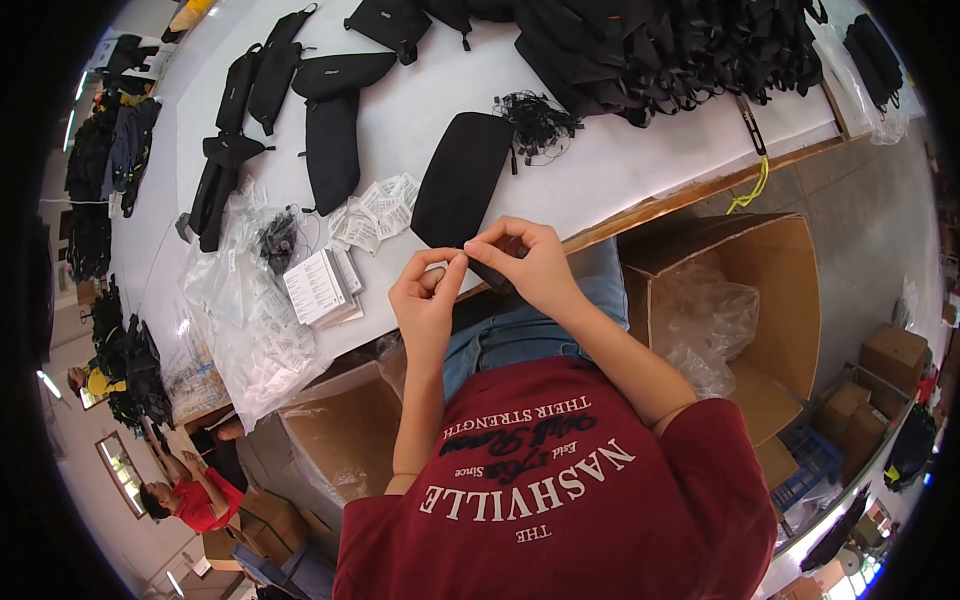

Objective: Assembling and packing small black cases, likely for eyewear, by attaching cords and inserting tags.

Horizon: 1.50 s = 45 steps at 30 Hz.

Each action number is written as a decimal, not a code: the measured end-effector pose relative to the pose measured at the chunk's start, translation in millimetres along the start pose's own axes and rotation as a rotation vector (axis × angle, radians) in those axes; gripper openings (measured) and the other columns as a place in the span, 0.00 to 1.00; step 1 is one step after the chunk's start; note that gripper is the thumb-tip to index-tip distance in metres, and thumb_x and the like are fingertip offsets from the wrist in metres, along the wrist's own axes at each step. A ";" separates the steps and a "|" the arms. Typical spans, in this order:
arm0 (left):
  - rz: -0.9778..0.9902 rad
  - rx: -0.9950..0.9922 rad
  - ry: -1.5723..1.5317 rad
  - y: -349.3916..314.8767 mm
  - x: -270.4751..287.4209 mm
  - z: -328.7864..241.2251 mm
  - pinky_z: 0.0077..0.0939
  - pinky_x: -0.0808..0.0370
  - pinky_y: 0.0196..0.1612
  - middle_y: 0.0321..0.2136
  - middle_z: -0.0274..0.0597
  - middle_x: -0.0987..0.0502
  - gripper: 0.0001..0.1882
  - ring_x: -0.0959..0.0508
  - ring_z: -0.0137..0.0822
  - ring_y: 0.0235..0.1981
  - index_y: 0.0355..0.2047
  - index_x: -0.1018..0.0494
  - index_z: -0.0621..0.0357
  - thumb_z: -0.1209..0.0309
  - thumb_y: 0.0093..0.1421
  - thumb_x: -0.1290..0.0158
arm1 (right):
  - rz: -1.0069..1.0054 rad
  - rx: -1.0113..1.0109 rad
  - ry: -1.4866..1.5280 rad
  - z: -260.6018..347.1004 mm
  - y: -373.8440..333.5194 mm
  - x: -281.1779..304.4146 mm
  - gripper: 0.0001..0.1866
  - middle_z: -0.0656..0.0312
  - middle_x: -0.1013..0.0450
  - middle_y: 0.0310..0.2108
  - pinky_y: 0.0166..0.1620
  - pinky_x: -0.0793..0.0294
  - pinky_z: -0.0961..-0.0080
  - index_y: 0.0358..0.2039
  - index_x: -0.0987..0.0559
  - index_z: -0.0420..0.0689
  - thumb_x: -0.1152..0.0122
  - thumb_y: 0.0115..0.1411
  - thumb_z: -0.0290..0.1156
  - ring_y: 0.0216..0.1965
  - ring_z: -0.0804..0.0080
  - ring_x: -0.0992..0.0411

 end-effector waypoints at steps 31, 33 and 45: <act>0.473 -0.150 0.235 -17.8 -0.2 -37.0 0.17 0.34 0.28 0.32 0.37 0.25 0.12 0.30 0.23 0.24 0.41 0.23 0.60 0.80 0.56 0.48 | -0.063 -0.013 -0.301 2.1 28.9 22.1 0.12 0.62 0.29 0.20 0.24 0.33 0.80 0.28 0.26 0.38 0.42 0.59 0.36 0.21 0.79 0.29; 0.185 -0.506 0.573 -7.1 5.3 -57.1 0.25 0.33 0.39 0.43 0.41 0.28 0.18 0.29 0.34 0.37 0.45 0.24 0.54 0.80 0.53 0.44 | 0.042 0.216 -0.614 53.0 18.1 9.8 0.09 0.64 0.30 0.21 0.26 0.34 0.80 0.27 0.27 0.40 0.39 0.56 0.31 0.22 0.79 0.31; 0.205 -0.938 1.014 0.6 12.6 -53.3 0.35 0.36 0.47 0.40 0.35 0.28 0.16 0.32 0.42 0.45 0.32 0.25 0.51 0.76 0.40 0.37 | 0.301 0.379 -0.872 107.4 -7.2 -5.3 0.07 0.60 0.31 0.22 0.28 0.33 0.71 0.25 0.28 0.41 0.41 0.53 0.29 0.23 0.63 0.31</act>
Point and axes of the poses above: each hand's wrist, its own y-axis towards the middle knuckle, its own x-axis out of the back of the hand, z = x × y, the point moved 4 cm from there along y, towards the middle knuckle
